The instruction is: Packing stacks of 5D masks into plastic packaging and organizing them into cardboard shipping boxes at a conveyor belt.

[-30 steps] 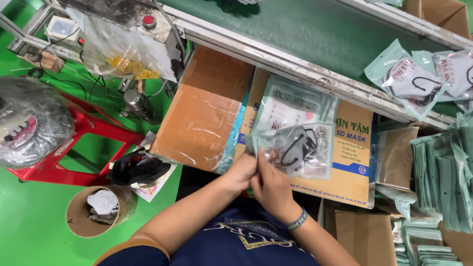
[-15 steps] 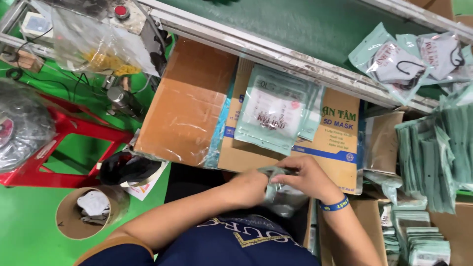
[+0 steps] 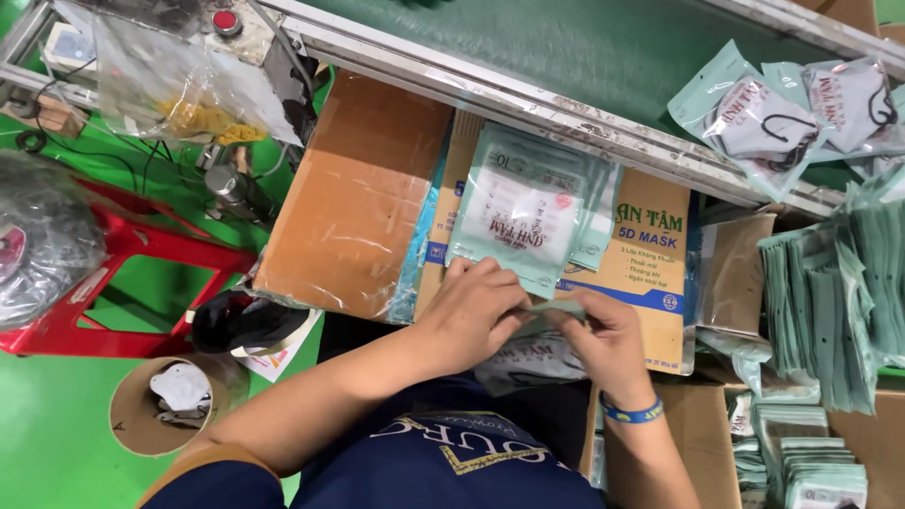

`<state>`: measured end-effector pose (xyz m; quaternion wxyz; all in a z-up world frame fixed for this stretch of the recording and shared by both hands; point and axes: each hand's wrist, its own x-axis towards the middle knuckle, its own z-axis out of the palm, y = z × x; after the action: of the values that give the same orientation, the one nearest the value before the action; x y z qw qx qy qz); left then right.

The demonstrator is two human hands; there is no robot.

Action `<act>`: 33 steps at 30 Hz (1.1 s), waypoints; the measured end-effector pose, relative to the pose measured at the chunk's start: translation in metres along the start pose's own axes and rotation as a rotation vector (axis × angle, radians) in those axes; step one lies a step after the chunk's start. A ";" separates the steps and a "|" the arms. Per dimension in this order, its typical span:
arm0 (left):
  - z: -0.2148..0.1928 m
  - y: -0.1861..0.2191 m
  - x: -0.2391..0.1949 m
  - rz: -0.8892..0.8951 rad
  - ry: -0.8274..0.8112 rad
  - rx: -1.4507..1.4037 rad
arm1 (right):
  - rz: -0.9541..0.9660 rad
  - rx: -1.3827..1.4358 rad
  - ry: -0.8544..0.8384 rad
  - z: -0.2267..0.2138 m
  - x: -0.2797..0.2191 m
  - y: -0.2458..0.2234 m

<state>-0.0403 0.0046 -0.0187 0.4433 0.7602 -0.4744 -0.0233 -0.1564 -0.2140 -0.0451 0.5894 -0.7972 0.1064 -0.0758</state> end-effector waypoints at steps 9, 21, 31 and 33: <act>-0.005 -0.014 0.071 -0.041 -0.246 -0.199 | -0.226 -0.084 0.476 -0.029 -0.021 -0.031; -0.102 -0.243 0.301 -0.139 0.036 0.714 | -0.468 -0.202 0.348 -0.295 0.035 0.333; -0.090 -0.414 0.334 -0.031 -0.019 0.880 | -0.323 -0.242 0.451 -0.165 0.045 0.318; -0.073 -0.377 0.351 0.006 0.038 0.754 | -0.278 -0.239 0.481 -0.129 0.049 0.222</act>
<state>0.4505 -0.1492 -0.1016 0.1413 0.8688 -0.4438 0.1683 -0.1582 -0.4086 -0.2197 0.4334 -0.8269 0.1411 -0.3292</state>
